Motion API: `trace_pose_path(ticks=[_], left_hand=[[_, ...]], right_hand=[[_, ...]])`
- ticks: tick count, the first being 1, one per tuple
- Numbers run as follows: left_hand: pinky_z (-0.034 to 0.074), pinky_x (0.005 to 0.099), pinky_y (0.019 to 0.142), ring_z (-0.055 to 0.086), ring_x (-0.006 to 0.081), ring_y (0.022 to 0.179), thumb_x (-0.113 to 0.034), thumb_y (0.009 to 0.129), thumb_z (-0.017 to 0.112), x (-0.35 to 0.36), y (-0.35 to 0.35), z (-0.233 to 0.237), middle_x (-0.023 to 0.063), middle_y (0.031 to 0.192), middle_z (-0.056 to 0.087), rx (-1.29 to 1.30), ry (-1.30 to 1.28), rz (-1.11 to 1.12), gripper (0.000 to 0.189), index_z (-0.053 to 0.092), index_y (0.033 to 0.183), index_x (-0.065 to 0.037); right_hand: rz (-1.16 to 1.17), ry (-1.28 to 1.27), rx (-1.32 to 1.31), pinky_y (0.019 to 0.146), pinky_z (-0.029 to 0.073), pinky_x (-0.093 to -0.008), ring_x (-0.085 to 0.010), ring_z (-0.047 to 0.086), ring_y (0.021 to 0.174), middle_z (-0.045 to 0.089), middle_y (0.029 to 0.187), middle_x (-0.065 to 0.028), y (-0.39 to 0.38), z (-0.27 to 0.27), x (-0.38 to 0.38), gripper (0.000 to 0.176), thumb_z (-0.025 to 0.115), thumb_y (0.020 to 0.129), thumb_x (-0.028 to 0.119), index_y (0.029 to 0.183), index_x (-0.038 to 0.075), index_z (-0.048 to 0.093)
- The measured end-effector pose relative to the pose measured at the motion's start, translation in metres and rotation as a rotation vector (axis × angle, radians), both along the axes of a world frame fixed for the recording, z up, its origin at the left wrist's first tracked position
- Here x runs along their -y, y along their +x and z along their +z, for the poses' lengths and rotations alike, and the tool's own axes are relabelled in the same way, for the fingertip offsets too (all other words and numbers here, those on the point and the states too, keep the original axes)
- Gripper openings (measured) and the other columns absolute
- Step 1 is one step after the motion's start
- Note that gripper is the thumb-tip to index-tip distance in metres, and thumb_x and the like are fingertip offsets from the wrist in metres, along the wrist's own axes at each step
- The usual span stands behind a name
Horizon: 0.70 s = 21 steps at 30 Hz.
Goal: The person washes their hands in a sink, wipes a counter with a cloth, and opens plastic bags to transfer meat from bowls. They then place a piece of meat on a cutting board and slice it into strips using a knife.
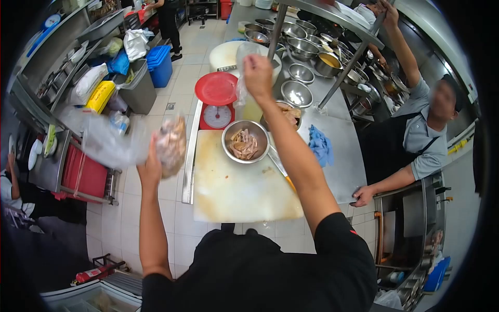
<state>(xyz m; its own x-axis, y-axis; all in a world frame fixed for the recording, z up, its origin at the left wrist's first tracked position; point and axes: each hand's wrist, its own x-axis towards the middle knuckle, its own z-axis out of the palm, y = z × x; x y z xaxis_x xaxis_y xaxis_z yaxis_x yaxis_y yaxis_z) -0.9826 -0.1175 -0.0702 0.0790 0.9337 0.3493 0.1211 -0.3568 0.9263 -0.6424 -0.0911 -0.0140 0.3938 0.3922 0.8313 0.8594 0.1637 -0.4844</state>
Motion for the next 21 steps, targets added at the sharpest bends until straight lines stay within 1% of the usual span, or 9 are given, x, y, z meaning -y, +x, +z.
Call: trace_pose_path(ticks=[2, 3, 5, 9, 13, 16, 17, 19, 21], left_hand=[[0.042, 0.0304, 0.089, 0.058, 0.0173, 0.099, -0.021, 0.097, 0.049, -0.034, 0.019, 0.012, 0.0099, 0.104, 0.065, 0.017, 0.092, -0.074, 0.031, 0.062, 0.109, 0.004], [0.042, 0.0304, 0.089, 0.057, 0.0174, 0.099, -0.022, 0.097, 0.049, -0.049, 0.032, 0.017, 0.0103, 0.104, 0.064, 0.047, 0.11, -0.133, 0.031, 0.063, 0.107, 0.004], [0.042, 0.0306, 0.089, 0.057, 0.0188, 0.099, -0.022, 0.096, 0.05, -0.075, 0.063, 0.025, 0.0115, 0.103, 0.064, 0.009, 0.134, -0.163, 0.03, 0.063, 0.105, 0.004], [0.041, 0.0329, 0.09, 0.059, 0.0224, 0.098, -0.024, 0.091, 0.055, -0.116, 0.133, 0.034, 0.0138, 0.102, 0.065, -0.033, 0.171, -0.197, 0.032, 0.062, 0.106, 0.003], [0.042, 0.033, 0.086, 0.059, 0.0244, 0.094, -0.03, 0.09, 0.055, -0.14, 0.19, 0.035, 0.0143, 0.1, 0.065, -0.019, 0.141, -0.237, 0.035, 0.063, 0.102, 0.002], [0.045, 0.0407, 0.086, 0.057, 0.0419, 0.106, -0.034, 0.088, 0.053, -0.161, 0.218, 0.014, 0.0283, 0.106, 0.061, -0.176, 0.16, -0.308, 0.042, 0.061, 0.111, 0.0], [0.045, 0.0407, 0.086, 0.057, 0.0419, 0.106, -0.034, 0.088, 0.053, -0.164, 0.223, 0.007, 0.0283, 0.106, 0.061, -0.173, 0.159, -0.314, 0.042, 0.061, 0.111, 0.0], [0.044, 0.0432, 0.087, 0.056, 0.0432, 0.105, -0.039, 0.088, 0.049, -0.175, 0.237, -0.002, 0.0273, 0.107, 0.061, -0.413, 0.177, -0.259, 0.046, 0.061, 0.111, -0.001], [0.044, 0.0435, 0.089, 0.055, 0.0436, 0.106, -0.041, 0.088, 0.049, -0.185, 0.248, -0.016, 0.0267, 0.109, 0.061, -0.429, 0.189, -0.299, 0.047, 0.061, 0.112, -0.003]], right_hand=[[0.305, 0.086, -0.451, 0.061, 0.046, -0.0282, -0.0167, 0.058, 0.068, 0.058, 0.071, -0.0077, 0.008, 0.014, 0.021, 0.016, 0.059, 0.09, 0.018, 0.086, 0.002, 0.062], [0.296, 0.089, -0.451, 0.061, 0.046, -0.0282, -0.0167, 0.058, 0.068, 0.058, 0.071, -0.0077, 0.015, 0.022, 0.033, 0.016, 0.059, 0.09, 0.018, 0.086, 0.002, 0.062], [0.516, 0.147, -0.647, 0.06, 0.044, -0.0198, -0.0066, 0.054, 0.065, 0.057, 0.073, -0.0005, 0.028, 0.037, 0.059, 0.019, 0.059, 0.092, 0.023, 0.091, 0.005, 0.061], [0.514, 0.334, -0.672, 0.061, 0.046, -0.0216, -0.0093, 0.056, 0.068, 0.059, 0.078, -0.0013, 0.05, 0.066, 0.13, 0.016, 0.06, 0.092, 0.02, 0.097, 0.005, 0.06], [0.343, 0.47, -0.694, 0.061, 0.04, -0.0218, -0.0078, 0.048, 0.067, 0.052, 0.078, -0.0008, 0.043, 0.078, 0.236, 0.018, 0.059, 0.092, 0.015, 0.102, 0.0, 0.059], [0.259, 0.432, -0.675, 0.058, 0.037, -0.0227, -0.0065, 0.041, 0.06, 0.045, 0.069, 0.0029, 0.045, 0.052, 0.315, 0.017, 0.054, 0.095, 0.015, 0.104, 0.001, 0.056], [0.211, 0.379, -0.675, 0.058, 0.036, -0.0227, -0.0064, 0.04, 0.06, 0.045, 0.07, 0.0031, 0.04, 0.042, 0.34, 0.016, 0.052, 0.095, 0.016, 0.103, 0.002, 0.055], [0.113, 0.327, -0.679, 0.058, 0.036, -0.0228, -0.0062, 0.041, 0.062, 0.047, 0.073, 0.0022, 0.022, 0.022, 0.38, 0.015, 0.052, 0.096, 0.017, 0.1, 0.003, 0.054], [0.069, 0.3, -0.772, 0.058, 0.035, -0.0225, -0.0069, 0.041, 0.063, 0.048, 0.075, 0.0004, 0.003, 0.002, 0.413, 0.016, 0.051, 0.096, 0.018, 0.1, 0.003, 0.053]])
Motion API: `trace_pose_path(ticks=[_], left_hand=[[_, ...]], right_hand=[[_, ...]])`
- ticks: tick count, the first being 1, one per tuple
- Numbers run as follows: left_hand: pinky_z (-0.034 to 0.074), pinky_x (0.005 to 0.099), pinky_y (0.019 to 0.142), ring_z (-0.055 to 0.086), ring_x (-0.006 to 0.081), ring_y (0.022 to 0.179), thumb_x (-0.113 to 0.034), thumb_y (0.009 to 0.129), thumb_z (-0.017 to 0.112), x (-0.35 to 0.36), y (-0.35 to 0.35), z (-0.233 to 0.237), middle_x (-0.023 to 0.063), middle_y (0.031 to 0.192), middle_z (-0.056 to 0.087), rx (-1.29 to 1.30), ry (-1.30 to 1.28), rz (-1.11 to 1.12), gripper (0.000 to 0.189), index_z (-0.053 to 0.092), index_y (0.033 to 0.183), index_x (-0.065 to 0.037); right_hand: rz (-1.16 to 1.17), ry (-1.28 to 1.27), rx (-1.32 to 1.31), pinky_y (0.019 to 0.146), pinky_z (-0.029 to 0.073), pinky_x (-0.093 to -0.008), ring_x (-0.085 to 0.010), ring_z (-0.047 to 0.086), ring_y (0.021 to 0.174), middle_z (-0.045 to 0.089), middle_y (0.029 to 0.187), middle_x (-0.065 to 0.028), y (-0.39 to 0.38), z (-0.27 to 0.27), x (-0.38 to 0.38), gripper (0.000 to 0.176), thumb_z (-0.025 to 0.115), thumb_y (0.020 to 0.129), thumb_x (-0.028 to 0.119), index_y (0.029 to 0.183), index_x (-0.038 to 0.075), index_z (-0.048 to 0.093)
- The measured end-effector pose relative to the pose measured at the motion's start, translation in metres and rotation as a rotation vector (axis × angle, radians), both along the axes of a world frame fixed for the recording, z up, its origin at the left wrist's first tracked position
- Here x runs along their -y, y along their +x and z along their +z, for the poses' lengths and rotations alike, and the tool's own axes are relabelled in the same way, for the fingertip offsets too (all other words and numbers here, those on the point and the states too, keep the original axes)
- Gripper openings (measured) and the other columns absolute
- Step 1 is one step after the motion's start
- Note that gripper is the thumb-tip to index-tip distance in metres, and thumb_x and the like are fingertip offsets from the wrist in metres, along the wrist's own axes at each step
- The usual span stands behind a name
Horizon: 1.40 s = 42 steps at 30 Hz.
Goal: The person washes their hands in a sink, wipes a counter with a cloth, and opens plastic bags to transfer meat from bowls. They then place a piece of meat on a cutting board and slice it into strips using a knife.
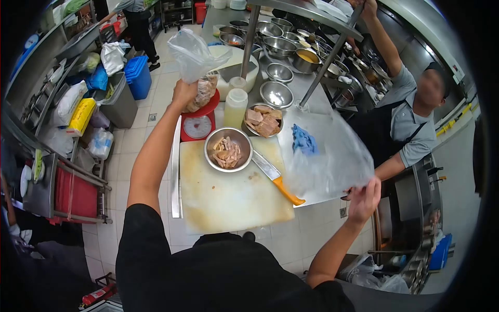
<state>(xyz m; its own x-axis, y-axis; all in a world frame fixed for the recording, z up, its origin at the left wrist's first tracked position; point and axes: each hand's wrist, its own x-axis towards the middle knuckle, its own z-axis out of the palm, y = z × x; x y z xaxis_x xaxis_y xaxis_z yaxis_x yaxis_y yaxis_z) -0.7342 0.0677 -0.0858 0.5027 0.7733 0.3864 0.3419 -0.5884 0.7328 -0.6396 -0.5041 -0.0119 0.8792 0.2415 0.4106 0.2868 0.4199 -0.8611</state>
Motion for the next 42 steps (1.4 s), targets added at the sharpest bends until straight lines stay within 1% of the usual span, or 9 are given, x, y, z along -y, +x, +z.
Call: trace_pose_path(ticks=[6, 8, 15, 18, 20, 23, 29, 33, 42], left_hand=[[0.036, 0.048, 0.099, 0.053, 0.039, 0.114, -0.049, 0.081, 0.056, 0.023, -0.005, 0.018, 0.0208, 0.118, 0.059, -0.202, -0.017, -0.061, 0.053, 0.058, 0.121, -0.014], [0.04, 0.0402, 0.096, 0.053, 0.0349, 0.114, -0.058, 0.074, 0.064, 0.043, -0.017, 0.038, 0.0163, 0.121, 0.059, -0.297, 0.044, -0.078, 0.066, 0.057, 0.123, -0.014], [0.034, 0.0433, 0.102, 0.043, 0.0403, 0.122, -0.06, 0.062, 0.074, 0.03, -0.029, 0.017, 0.0167, 0.127, 0.053, -0.276, 0.283, -0.105, 0.082, 0.052, 0.128, -0.016], [0.033, 0.0436, 0.103, 0.043, 0.0411, 0.121, -0.06, 0.059, 0.076, 0.029, -0.04, 0.014, 0.0237, 0.127, 0.05, -0.265, 0.313, -0.04, 0.098, 0.042, 0.135, -0.008], [0.023, 0.0654, 0.101, 0.033, 0.0386, 0.13, -0.066, 0.049, 0.078, 0.032, -0.053, 0.018, 0.0276, 0.136, 0.039, -0.238, 0.101, -0.115, 0.131, 0.016, 0.142, 0.002], [0.025, 0.0619, 0.102, 0.033, 0.0393, 0.13, -0.067, 0.049, 0.078, 0.046, -0.079, 0.021, 0.0309, 0.138, 0.035, -0.191, 0.124, -0.02, 0.135, 0.014, 0.141, 0.009], [0.029, 0.0423, 0.107, 0.034, 0.0403, 0.13, -0.063, 0.057, 0.077, 0.047, -0.132, -0.005, 0.0346, 0.14, 0.029, -0.02, 0.054, 0.016, 0.13, 0.011, 0.141, 0.011], [0.033, 0.0396, 0.105, 0.038, 0.0374, 0.129, -0.056, 0.064, 0.078, 0.055, -0.16, -0.014, 0.0332, 0.138, 0.033, -0.056, 0.008, 0.072, 0.121, 0.013, 0.141, 0.011], [0.039, 0.0382, 0.097, 0.05, 0.0313, 0.115, -0.032, 0.077, 0.075, 0.091, -0.169, -0.066, 0.0226, 0.126, 0.05, 0.313, -0.118, 0.064, 0.088, 0.025, 0.142, 0.0]], right_hand=[[-0.043, -0.103, -0.123, 0.059, 0.035, -0.0219, -0.0074, 0.043, 0.064, 0.051, 0.077, -0.001, -0.041, -0.036, 0.062, 0.015, 0.051, 0.096, 0.018, 0.095, 0.004, 0.051], [-0.073, -0.096, -0.179, 0.059, 0.035, -0.0218, -0.0074, 0.043, 0.064, 0.051, 0.077, -0.0009, -0.044, -0.042, 0.066, 0.014, 0.051, 0.096, 0.019, 0.093, 0.004, 0.05], [0.041, -0.026, -0.145, 0.061, 0.035, -0.0225, -0.0073, 0.042, 0.066, 0.05, 0.078, -0.0004, -0.039, -0.036, 0.055, 0.015, 0.051, 0.096, 0.019, 0.092, 0.005, 0.05], [0.084, -0.03, -0.144, 0.062, 0.035, -0.0227, -0.0068, 0.041, 0.066, 0.049, 0.077, 0.0002, -0.026, -0.032, 0.044, 0.015, 0.05, 0.096, 0.019, 0.091, 0.005, 0.049], [0.211, 0.013, -0.11, 0.063, 0.035, -0.0227, -0.0066, 0.041, 0.067, 0.048, 0.076, 0.0003, -0.018, -0.029, 0.036, 0.015, 0.049, 0.097, 0.019, 0.092, 0.005, 0.049], [0.256, -0.021, -0.098, 0.064, 0.035, -0.0228, -0.0061, 0.04, 0.067, 0.049, 0.077, 0.0005, -0.015, -0.022, 0.016, 0.015, 0.048, 0.098, 0.019, 0.096, 0.004, 0.051], [0.323, -0.073, -0.066, 0.06, 0.037, -0.021, -0.0056, 0.042, 0.066, 0.05, 0.083, -0.0001, -0.01, -0.017, -0.026, 0.012, 0.053, 0.095, 0.014, 0.094, 0.003, 0.054], [0.24, -0.178, -0.008, 0.058, 0.038, -0.0192, -0.0056, 0.044, 0.067, 0.049, 0.087, -0.001, -0.021, -0.003, -0.041, 0.006, 0.055, 0.091, 0.008, 0.092, 0.002, 0.055], [-0.037, -0.373, 0.214, 0.059, 0.036, -0.0197, -0.0055, 0.043, 0.067, 0.049, 0.083, 0.0, -0.042, -0.014, -0.007, 0.007, 0.056, 0.084, 0.001, 0.091, 0.003, 0.057]])
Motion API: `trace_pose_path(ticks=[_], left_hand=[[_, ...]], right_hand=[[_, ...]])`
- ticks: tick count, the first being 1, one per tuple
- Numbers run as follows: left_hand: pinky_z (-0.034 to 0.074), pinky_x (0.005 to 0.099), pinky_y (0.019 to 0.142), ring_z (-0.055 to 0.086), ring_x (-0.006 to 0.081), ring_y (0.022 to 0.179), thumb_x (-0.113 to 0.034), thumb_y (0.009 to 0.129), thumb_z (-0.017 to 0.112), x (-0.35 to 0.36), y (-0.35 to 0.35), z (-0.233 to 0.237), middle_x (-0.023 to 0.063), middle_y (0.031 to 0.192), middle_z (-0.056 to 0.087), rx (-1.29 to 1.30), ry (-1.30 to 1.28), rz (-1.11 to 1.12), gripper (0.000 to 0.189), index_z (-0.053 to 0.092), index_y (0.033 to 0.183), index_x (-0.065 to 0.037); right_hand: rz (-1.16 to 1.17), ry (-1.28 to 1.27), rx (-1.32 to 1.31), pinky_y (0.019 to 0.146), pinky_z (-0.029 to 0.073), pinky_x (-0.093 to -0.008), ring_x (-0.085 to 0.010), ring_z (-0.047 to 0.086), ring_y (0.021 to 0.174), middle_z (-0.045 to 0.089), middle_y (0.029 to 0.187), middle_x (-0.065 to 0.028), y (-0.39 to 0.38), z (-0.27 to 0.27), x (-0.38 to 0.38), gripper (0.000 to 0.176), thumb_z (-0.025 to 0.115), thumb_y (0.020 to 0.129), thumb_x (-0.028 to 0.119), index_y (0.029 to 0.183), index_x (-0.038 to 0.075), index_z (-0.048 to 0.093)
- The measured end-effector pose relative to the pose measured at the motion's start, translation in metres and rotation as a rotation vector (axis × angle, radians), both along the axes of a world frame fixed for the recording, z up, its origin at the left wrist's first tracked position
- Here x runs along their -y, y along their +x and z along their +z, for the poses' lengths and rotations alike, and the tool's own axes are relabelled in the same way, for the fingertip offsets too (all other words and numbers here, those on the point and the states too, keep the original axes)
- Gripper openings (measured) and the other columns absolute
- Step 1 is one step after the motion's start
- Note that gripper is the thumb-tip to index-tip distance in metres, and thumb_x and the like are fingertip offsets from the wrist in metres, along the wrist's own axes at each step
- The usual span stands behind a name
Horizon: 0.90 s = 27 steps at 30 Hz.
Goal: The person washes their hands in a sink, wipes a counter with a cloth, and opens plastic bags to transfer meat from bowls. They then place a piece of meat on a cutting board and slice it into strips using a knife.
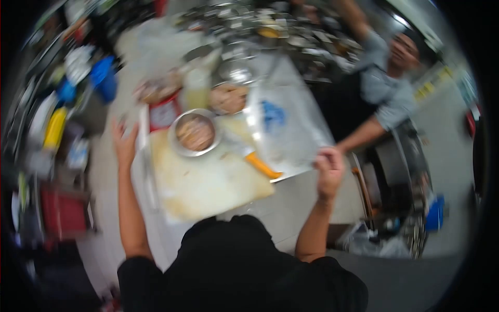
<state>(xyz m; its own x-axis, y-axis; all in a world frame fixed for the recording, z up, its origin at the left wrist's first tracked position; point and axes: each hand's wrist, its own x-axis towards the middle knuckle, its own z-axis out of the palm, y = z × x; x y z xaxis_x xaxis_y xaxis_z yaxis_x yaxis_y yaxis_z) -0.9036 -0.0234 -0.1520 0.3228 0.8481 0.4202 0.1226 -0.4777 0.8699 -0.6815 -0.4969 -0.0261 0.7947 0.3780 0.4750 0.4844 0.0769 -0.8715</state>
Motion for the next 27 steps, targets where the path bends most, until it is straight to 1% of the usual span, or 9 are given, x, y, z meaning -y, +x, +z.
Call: trace_pose_path(ticks=[4, 7, 10, 16, 20, 22, 23, 24, 27], left_hand=[[0.039, 0.0371, 0.098, 0.051, 0.0311, 0.115, -0.028, 0.082, 0.072, 0.014, 0.005, -0.042, 0.0278, 0.126, 0.048, -0.005, -0.313, -0.188, 0.081, 0.025, 0.142, 0.0], [0.042, 0.0352, 0.092, 0.054, 0.0258, 0.105, -0.031, 0.083, 0.071, 0.026, 0.019, -0.034, 0.0235, 0.119, 0.052, -0.037, -0.304, -0.153, 0.083, 0.024, 0.144, -0.004], [0.042, 0.0344, 0.09, 0.053, 0.0235, 0.103, -0.031, 0.084, 0.07, 0.028, 0.028, -0.019, 0.0219, 0.117, 0.052, -0.019, -0.26, -0.11, 0.082, 0.023, 0.144, -0.004], [0.042, 0.0349, 0.092, 0.053, 0.0245, 0.107, -0.024, 0.087, 0.067, 0.017, 0.033, -0.02, 0.0213, 0.121, 0.049, 0.065, -0.229, -0.128, 0.08, 0.016, 0.146, -0.007], [0.042, 0.0323, 0.089, 0.053, 0.021, 0.102, -0.015, 0.09, 0.061, 0.049, 0.025, -0.014, 0.017, 0.12, 0.051, 0.187, -0.183, -0.103, 0.067, 0.022, 0.145, -0.007], [0.043, 0.03, 0.087, 0.052, 0.0182, 0.098, -0.013, 0.091, 0.058, 0.071, 0.021, -0.017, 0.0156, 0.116, 0.053, 0.256, -0.275, -0.21, 0.062, 0.026, 0.144, -0.006], [0.043, 0.0267, 0.083, 0.053, 0.0142, 0.091, -0.008, 0.092, 0.055, 0.085, 0.021, -0.016, 0.012, 0.108, 0.055, 0.228, -0.25, -0.2, 0.058, 0.029, 0.143, -0.006], [0.043, 0.0267, 0.083, 0.053, 0.0142, 0.091, -0.008, 0.092, 0.055, 0.094, 0.018, -0.02, 0.012, 0.108, 0.055, 0.222, -0.257, -0.195, 0.058, 0.029, 0.143, -0.006], [0.045, 0.0228, 0.075, 0.053, 0.0095, 0.08, -0.004, 0.092, 0.052, 0.116, 0.014, -0.022, 0.0056, 0.098, 0.055, 0.2, -0.359, -0.395, 0.052, 0.033, 0.14, -0.004]], right_hand=[[0.037, 0.068, -0.195, 0.07, 0.041, -0.0187, -0.0047, 0.049, 0.079, 0.053, 0.089, 0.0019, 0.006, -0.013, 0.004, 0.007, 0.056, 0.087, 0.001, 0.093, 0.003, 0.058], [0.015, 0.079, -0.142, 0.071, 0.041, -0.0187, -0.0052, 0.049, 0.079, 0.051, 0.091, 0.0008, 0.01, -0.009, -0.008, 0.008, 0.057, 0.088, 0.003, 0.095, 0.003, 0.059], [0.043, 0.086, -0.101, 0.07, 0.041, -0.0187, -0.0051, 0.048, 0.078, 0.05, 0.093, 0.0002, 0.012, -0.004, -0.019, 0.008, 0.057, 0.088, 0.004, 0.096, 0.002, 0.059], [0.039, 0.031, -0.06, 0.068, 0.04, -0.0188, -0.0052, 0.047, 0.077, 0.05, 0.092, -0.0003, 0.009, -0.001, -0.036, 0.009, 0.058, 0.087, 0.005, 0.095, 0.002, 0.059], [0.069, -0.094, 0.02, 0.067, 0.04, -0.0214, -0.0086, 0.049, 0.077, 0.053, 0.088, -0.0014, -0.002, 0.001, -0.041, 0.008, 0.058, 0.085, 0.005, 0.093, 0.004, 0.061], [0.168, -0.033, 0.019, 0.068, 0.04, -0.0235, -0.0094, 0.049, 0.077, 0.053, 0.088, -0.0017, -0.009, 0.0, -0.047, 0.008, 0.058, 0.084, 0.004, 0.092, 0.004, 0.061], [0.197, -0.045, 0.036, 0.069, 0.041, -0.0245, -0.0112, 0.05, 0.077, 0.053, 0.086, -0.0028, -0.013, 0.0, -0.049, 0.009, 0.059, 0.083, 0.002, 0.091, 0.003, 0.061], [0.201, -0.05, 0.029, 0.069, 0.041, -0.0245, -0.0112, 0.05, 0.077, 0.053, 0.086, -0.0028, -0.016, 0.001, -0.049, 0.009, 0.059, 0.083, 0.002, 0.091, 0.003, 0.061], [0.243, -0.2, 0.176, 0.068, 0.042, -0.0249, -0.0138, 0.052, 0.076, 0.053, 0.084, -0.0044, -0.023, 0.001, -0.051, 0.012, 0.058, 0.081, -0.001, 0.091, 0.002, 0.061]])
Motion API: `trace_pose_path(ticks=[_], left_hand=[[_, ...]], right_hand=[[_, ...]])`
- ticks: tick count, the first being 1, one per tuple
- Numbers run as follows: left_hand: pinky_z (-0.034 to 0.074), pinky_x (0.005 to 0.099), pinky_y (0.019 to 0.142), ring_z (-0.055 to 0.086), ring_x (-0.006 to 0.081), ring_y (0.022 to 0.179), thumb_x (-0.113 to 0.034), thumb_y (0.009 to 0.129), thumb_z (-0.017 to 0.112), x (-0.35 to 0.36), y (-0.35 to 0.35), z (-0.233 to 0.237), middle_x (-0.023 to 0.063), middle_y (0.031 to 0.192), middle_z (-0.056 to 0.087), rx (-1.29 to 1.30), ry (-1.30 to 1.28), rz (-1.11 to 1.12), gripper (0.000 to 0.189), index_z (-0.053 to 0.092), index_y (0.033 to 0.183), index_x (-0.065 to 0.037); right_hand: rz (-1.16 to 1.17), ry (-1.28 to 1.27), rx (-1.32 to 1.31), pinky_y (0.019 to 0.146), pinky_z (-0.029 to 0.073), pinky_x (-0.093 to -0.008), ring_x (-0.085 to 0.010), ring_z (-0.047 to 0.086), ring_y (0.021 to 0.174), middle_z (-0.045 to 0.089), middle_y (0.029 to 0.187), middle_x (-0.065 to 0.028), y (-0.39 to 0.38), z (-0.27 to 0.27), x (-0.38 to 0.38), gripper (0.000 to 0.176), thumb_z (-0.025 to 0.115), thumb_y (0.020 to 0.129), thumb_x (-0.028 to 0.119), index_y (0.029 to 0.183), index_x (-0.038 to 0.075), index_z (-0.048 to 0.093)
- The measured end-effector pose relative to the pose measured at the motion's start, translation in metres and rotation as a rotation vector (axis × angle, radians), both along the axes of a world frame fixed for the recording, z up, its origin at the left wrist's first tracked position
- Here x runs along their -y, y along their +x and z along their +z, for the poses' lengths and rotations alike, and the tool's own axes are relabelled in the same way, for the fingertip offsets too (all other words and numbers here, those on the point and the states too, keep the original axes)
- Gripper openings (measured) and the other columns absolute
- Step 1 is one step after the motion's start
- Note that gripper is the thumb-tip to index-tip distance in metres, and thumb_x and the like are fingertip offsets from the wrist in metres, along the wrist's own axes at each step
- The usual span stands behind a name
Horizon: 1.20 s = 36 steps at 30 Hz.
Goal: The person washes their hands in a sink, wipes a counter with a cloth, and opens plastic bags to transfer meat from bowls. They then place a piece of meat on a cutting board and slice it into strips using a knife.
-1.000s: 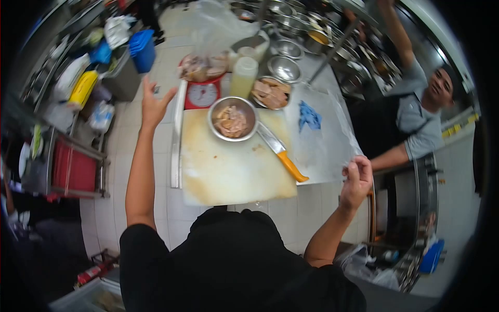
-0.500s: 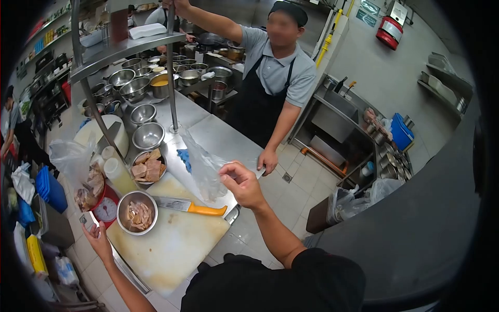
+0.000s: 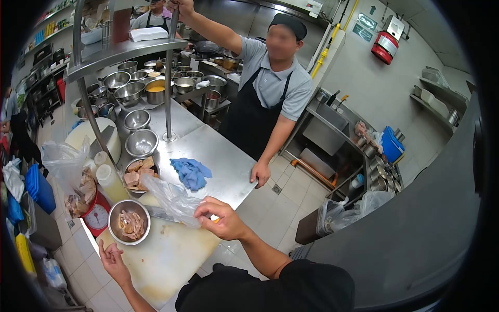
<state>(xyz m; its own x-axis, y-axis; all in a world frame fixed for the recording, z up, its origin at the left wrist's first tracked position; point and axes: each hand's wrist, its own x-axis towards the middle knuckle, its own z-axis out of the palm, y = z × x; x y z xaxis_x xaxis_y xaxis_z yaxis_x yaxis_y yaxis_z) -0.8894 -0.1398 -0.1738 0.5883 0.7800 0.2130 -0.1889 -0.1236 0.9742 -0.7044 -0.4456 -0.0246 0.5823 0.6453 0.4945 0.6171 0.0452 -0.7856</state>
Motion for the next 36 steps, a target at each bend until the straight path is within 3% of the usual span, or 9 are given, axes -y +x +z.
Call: trace_pose_path(ticks=[6, 9, 12, 18, 24, 31, 34, 36], left_hand=[[0.046, 0.0238, 0.075, 0.052, 0.0112, 0.08, -0.007, 0.093, 0.053, -0.024, -0.006, 0.001, 0.006, 0.096, 0.054, 0.014, 0.051, 0.13, 0.054, 0.029, 0.142, -0.004], [0.047, 0.0258, 0.079, 0.055, 0.0136, 0.085, -0.01, 0.093, 0.055, -0.047, -0.01, 0.011, 0.0079, 0.098, 0.056, -0.019, 0.043, 0.18, 0.056, 0.028, 0.142, -0.004], [0.048, 0.026, 0.082, 0.057, 0.0143, 0.088, -0.01, 0.092, 0.058, -0.064, -0.02, 0.027, 0.0092, 0.099, 0.058, -0.027, 0.015, 0.223, 0.058, 0.027, 0.141, -0.003], [0.047, 0.0224, 0.072, 0.059, 0.011, 0.078, -0.012, 0.09, 0.06, -0.089, -0.02, 0.05, 0.0076, 0.094, 0.059, -0.003, 0.087, 0.245, 0.062, 0.025, 0.141, -0.001], [0.048, 0.0223, 0.069, 0.06, 0.011, 0.076, -0.011, 0.089, 0.061, -0.102, -0.034, 0.041, 0.009, 0.094, 0.061, 0.059, 0.07, 0.327, 0.063, 0.026, 0.14, 0.001], [0.048, 0.0237, 0.069, 0.062, 0.012, 0.074, -0.014, 0.088, 0.061, -0.115, -0.045, 0.039, 0.0106, 0.093, 0.062, 0.036, 0.076, 0.388, 0.062, 0.029, 0.138, 0.002], [0.049, 0.0252, 0.071, 0.063, 0.0133, 0.076, -0.018, 0.086, 0.062, -0.129, -0.046, 0.04, 0.011, 0.094, 0.064, -0.04, 0.099, 0.433, 0.063, 0.031, 0.137, 0.002], [0.049, 0.0277, 0.075, 0.063, 0.0156, 0.081, -0.022, 0.085, 0.065, -0.143, -0.041, 0.038, 0.0112, 0.096, 0.066, -0.073, 0.191, 0.42, 0.067, 0.032, 0.137, 0.002]], right_hand=[[-0.14, 0.033, 0.003, 0.067, 0.043, -0.0265, -0.0143, 0.052, 0.072, 0.053, 0.082, -0.0049, 0.006, -0.001, -0.003, 0.013, 0.059, 0.08, -0.002, 0.092, 0.002, 0.061], [-0.222, -0.024, 0.131, 0.072, 0.045, -0.0268, -0.0182, 0.056, 0.078, 0.057, 0.086, -0.0073, 0.021, 0.009, 0.0, 0.012, 0.06, 0.078, -0.002, 0.09, 0.002, 0.062], [-0.278, 0.035, 0.233, 0.065, 0.044, -0.0249, -0.0147, 0.054, 0.071, 0.056, 0.081, -0.0063, 0.046, 0.012, -0.012, 0.011, 0.056, 0.079, -0.004, 0.086, 0.001, 0.061], [-0.228, 0.114, -0.136, 0.059, 0.04, -0.0186, -0.0044, 0.051, 0.069, 0.058, 0.084, 0.0004, 0.096, 0.014, -0.029, 0.009, 0.058, 0.086, 0.003, 0.094, 0.0, 0.061], [-0.201, 0.173, -0.237, 0.055, 0.04, -0.0184, -0.0036, 0.05, 0.065, 0.056, 0.075, 0.0019, 0.117, -0.013, -0.069, 0.01, 0.057, 0.088, 0.007, 0.097, 0.001, 0.059], [-0.182, -0.308, -0.137, 0.052, 0.042, -0.0199, -0.0054, 0.049, 0.059, 0.054, 0.071, 0.0018, 0.157, -0.141, -0.095, 0.027, 0.059, 0.088, 0.011, 0.113, 0.002, 0.056], [-0.231, -0.442, -0.261, 0.051, 0.041, -0.0212, -0.0083, 0.055, 0.061, 0.053, 0.075, 0.0006, 0.151, -0.145, -0.097, 0.049, 0.062, 0.088, 0.016, 0.134, 0.007, 0.047], [-0.165, -0.48, -0.371, 0.053, 0.042, -0.0216, -0.01, 0.059, 0.067, 0.057, 0.083, -0.001, 0.141, -0.125, -0.096, 0.049, 0.061, 0.089, 0.021, 0.135, 0.009, 0.047]])
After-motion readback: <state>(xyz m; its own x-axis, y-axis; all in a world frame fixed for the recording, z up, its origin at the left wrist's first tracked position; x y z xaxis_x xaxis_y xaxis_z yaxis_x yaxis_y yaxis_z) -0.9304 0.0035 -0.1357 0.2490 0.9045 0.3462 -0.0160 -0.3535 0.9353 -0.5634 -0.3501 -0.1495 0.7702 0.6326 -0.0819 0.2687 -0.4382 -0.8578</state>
